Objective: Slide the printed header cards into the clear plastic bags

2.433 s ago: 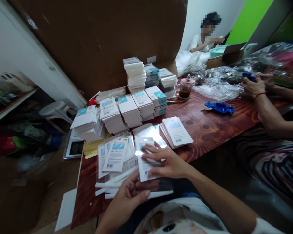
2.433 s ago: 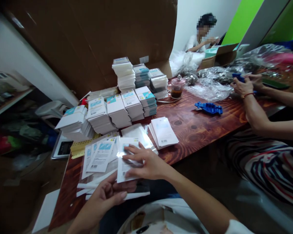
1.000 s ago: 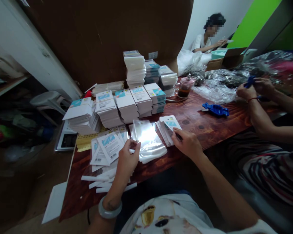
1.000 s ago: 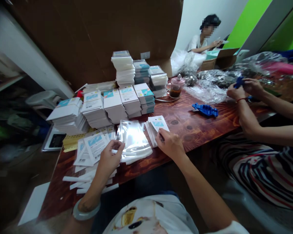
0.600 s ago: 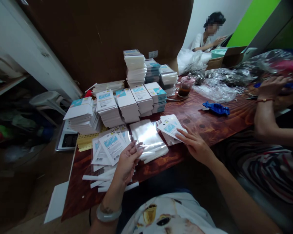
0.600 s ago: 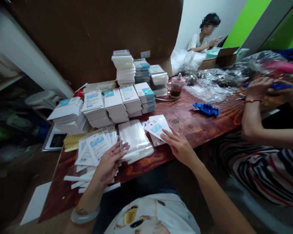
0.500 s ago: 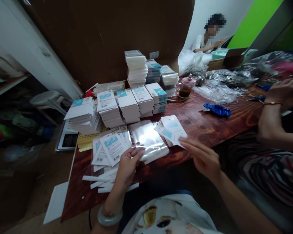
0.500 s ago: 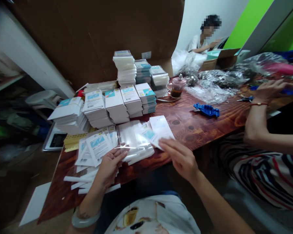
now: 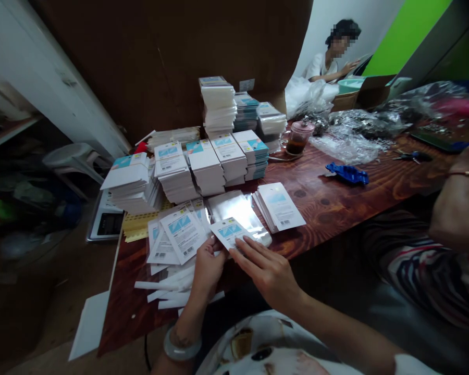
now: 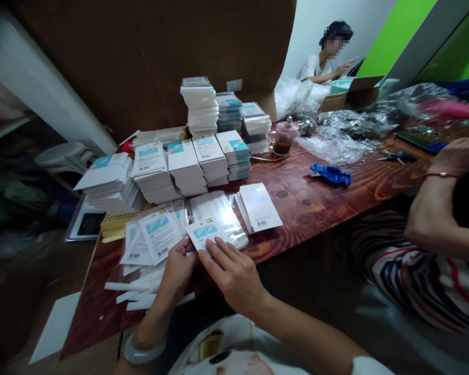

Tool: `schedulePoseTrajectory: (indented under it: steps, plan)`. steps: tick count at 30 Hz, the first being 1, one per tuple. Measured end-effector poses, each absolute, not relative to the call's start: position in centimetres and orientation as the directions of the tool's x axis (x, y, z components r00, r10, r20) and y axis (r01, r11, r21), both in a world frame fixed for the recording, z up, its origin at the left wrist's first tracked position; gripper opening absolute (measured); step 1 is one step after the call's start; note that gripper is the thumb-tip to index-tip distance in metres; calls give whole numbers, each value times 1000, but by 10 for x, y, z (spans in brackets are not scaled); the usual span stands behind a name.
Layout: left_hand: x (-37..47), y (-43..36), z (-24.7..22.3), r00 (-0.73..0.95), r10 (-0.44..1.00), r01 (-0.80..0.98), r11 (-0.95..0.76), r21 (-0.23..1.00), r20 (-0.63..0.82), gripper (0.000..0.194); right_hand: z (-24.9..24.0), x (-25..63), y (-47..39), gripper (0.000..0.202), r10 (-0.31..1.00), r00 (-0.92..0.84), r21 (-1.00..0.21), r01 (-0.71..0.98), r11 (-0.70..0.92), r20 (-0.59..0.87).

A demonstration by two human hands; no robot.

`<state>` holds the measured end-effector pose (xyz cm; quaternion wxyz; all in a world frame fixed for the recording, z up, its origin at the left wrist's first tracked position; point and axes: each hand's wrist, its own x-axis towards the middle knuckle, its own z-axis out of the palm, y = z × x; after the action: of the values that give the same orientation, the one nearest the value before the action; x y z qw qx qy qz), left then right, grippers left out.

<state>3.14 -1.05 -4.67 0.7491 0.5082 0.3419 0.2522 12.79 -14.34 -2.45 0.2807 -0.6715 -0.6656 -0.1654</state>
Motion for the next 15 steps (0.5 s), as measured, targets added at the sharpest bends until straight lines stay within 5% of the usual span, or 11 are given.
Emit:
schedulePoseTrajectory:
  steps: [10, 15]
  plan:
    - [33, -10, -51, 631, 747, 26, 250, 968, -210, 44, -26, 122, -104, 50, 936, 192, -280, 954, -108, 294]
    - [34, -10, -52, 636, 753, -54, 262, 964, -169, 55, -27, 158, -98, 46, 968, 19, -496, 861, 110, 249]
